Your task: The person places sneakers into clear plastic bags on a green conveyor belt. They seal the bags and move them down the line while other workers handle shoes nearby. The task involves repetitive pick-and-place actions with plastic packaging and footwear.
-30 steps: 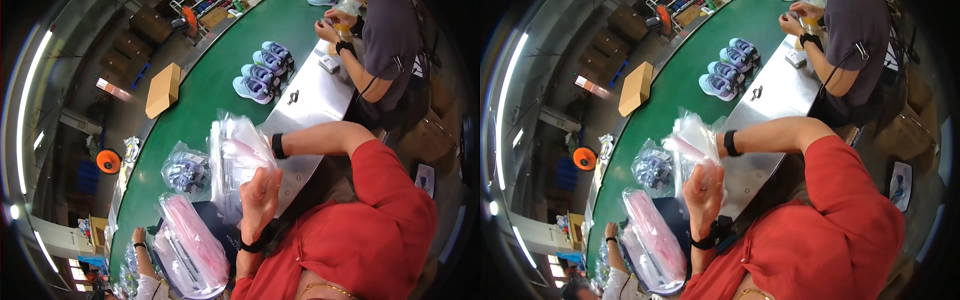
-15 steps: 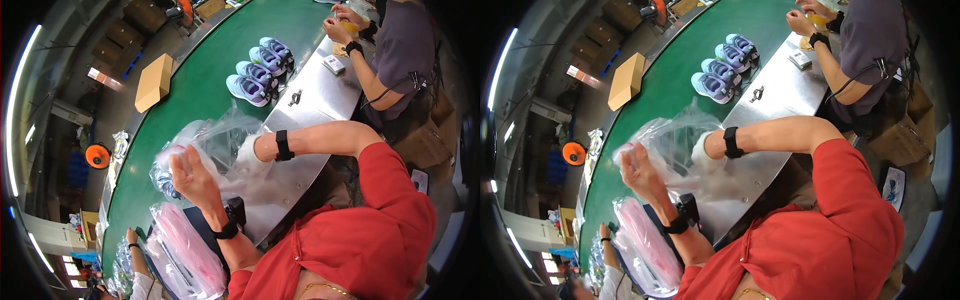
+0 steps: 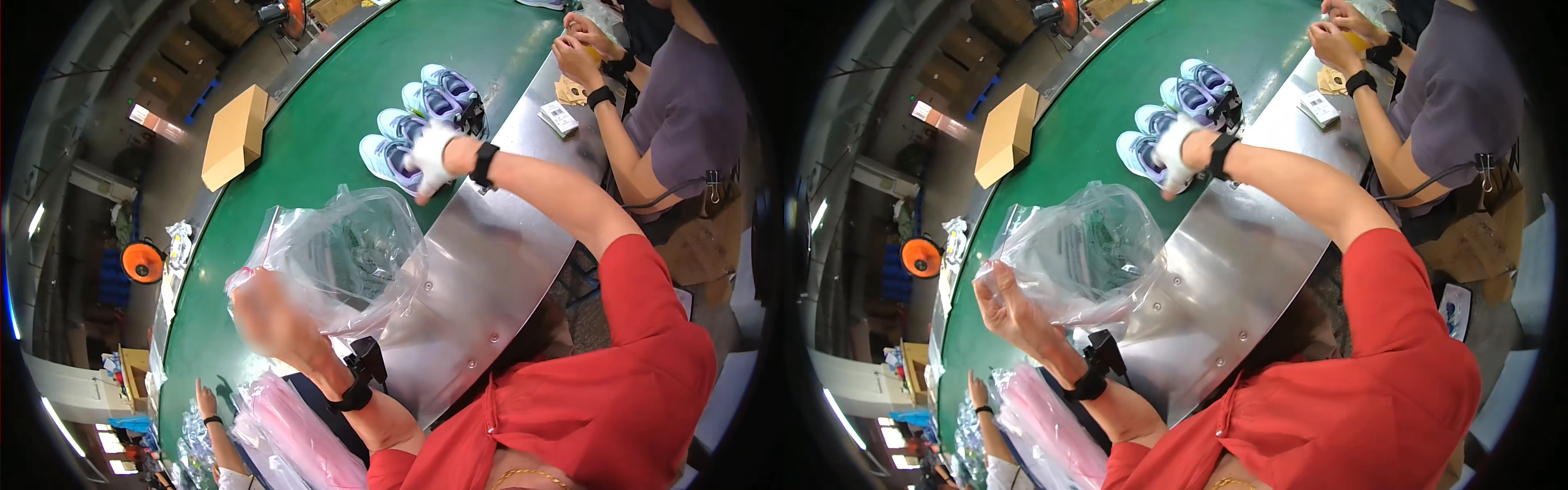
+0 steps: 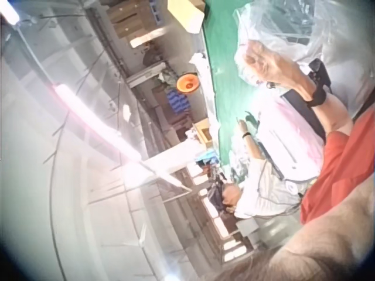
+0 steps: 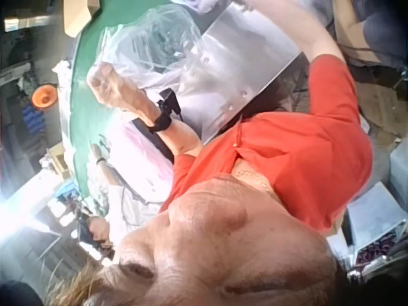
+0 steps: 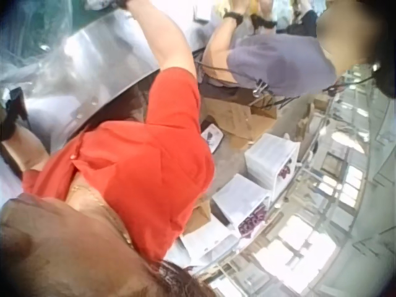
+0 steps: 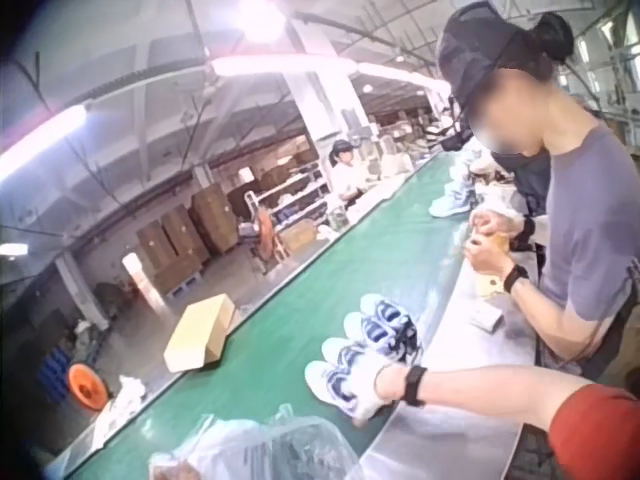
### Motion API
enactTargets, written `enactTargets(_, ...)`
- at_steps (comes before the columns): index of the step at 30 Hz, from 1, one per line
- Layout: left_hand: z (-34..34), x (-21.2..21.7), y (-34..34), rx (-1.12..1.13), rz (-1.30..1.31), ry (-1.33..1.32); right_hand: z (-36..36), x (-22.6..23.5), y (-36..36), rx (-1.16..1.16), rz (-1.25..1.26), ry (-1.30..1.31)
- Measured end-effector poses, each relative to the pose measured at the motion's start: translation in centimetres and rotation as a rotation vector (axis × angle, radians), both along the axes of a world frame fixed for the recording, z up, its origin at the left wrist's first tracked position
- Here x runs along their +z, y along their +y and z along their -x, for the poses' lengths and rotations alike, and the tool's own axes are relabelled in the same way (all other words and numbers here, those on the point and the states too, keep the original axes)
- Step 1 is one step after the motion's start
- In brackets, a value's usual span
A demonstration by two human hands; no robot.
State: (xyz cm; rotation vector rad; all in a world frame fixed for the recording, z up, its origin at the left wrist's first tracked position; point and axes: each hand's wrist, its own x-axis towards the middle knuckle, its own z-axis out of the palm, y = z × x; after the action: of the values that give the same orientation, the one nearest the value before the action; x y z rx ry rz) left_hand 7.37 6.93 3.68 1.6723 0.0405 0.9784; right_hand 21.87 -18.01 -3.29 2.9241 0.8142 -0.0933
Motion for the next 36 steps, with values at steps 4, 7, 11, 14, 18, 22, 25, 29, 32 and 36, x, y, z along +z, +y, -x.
enactTargets(4,0.6,-1.0,1.3,0.031,-0.001,0.035,-2.9,-5.1,3.5,-0.131,-0.032,-0.03)
enactTargets(7,0.9,-0.8,2.1,-0.01,0.054,0.06,-2.3,-4.6,2.7,-0.099,-0.204,-0.056)
enactTargets(11,1.2,-0.7,2.8,-0.149,0.175,0.072,2.0,1.4,1.1,-0.169,-0.825,0.195)
enactTargets(14,0.7,-0.7,2.3,-0.237,0.224,0.071,5.1,1.6,-4.1,-0.007,-1.433,0.25)
enactTargets(18,0.3,-0.3,1.7,-0.323,0.216,0.044,14.3,4.5,-6.1,0.216,-2.412,0.818)
enactTargets(22,1.3,1.6,0.3,-0.342,0.164,-0.024,17.0,5.6,-5.0,0.169,-1.307,0.274)
enactTargets(25,3.5,0.5,-3.7,-0.375,-0.267,0.032,17.8,4.2,0.0,0.206,-0.804,-0.04)
enactTargets(29,5.0,-0.7,-8.4,-0.493,-0.333,0.095,20.4,4.3,5.0,0.331,-0.243,-0.082)
enactTargets(32,0.6,1.1,-5.4,-0.408,-0.417,-0.025,22.5,4.0,5.3,0.641,-0.095,-0.207)
enactTargets(36,0.7,1.3,-5.9,-0.607,-0.508,0.058,22.5,4.3,6.8,0.961,-0.096,-0.204)
